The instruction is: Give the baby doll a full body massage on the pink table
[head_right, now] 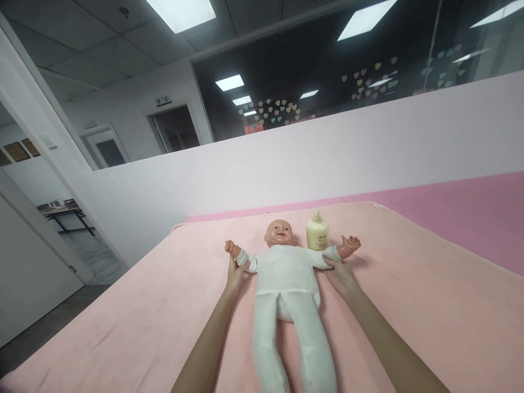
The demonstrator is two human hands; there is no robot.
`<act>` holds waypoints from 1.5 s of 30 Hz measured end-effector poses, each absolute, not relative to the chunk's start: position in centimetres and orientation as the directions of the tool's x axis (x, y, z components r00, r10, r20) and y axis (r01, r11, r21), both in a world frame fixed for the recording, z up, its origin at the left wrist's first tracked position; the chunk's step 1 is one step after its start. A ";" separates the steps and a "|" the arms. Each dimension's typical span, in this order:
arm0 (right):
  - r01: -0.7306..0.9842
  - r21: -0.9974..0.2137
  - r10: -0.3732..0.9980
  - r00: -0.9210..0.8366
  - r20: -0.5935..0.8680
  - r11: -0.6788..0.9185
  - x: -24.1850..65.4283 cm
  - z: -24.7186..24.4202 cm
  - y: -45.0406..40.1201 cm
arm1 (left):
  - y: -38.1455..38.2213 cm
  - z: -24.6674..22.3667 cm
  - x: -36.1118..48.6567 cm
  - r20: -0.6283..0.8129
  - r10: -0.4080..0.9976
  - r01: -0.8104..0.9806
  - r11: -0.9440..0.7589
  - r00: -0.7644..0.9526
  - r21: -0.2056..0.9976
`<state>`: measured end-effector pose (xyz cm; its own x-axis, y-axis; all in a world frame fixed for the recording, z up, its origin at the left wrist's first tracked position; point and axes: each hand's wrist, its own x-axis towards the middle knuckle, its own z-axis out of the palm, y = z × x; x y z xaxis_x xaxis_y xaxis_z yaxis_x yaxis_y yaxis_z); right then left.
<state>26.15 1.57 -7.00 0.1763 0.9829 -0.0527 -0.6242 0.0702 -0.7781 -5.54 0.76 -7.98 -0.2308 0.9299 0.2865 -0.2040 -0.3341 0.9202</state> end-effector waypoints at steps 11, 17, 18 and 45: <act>-0.611 -0.789 0.986 0.160 -0.046 0.062 25.7 -6.6 1.1 | 0.6 -8.0 -5.5 0.235 0.933 -0.223 -0.299 -0.273 0.928; -0.615 -0.788 0.990 0.127 -0.057 0.034 25.8 -6.3 1.0 | 0.6 -8.2 -5.6 0.254 0.922 -0.226 -0.325 -0.292 0.918; -0.616 -0.787 0.991 0.125 -0.057 0.032 25.8 -6.3 0.9 | 0.6 -8.2 -5.6 0.257 0.921 -0.229 -0.329 -0.292 0.916; -0.652 -0.757 0.996 0.089 -0.028 0.037 25.7 -5.8 1.0 | 1.5 -7.8 -5.4 0.252 0.921 -0.226 -0.324 -0.295 0.919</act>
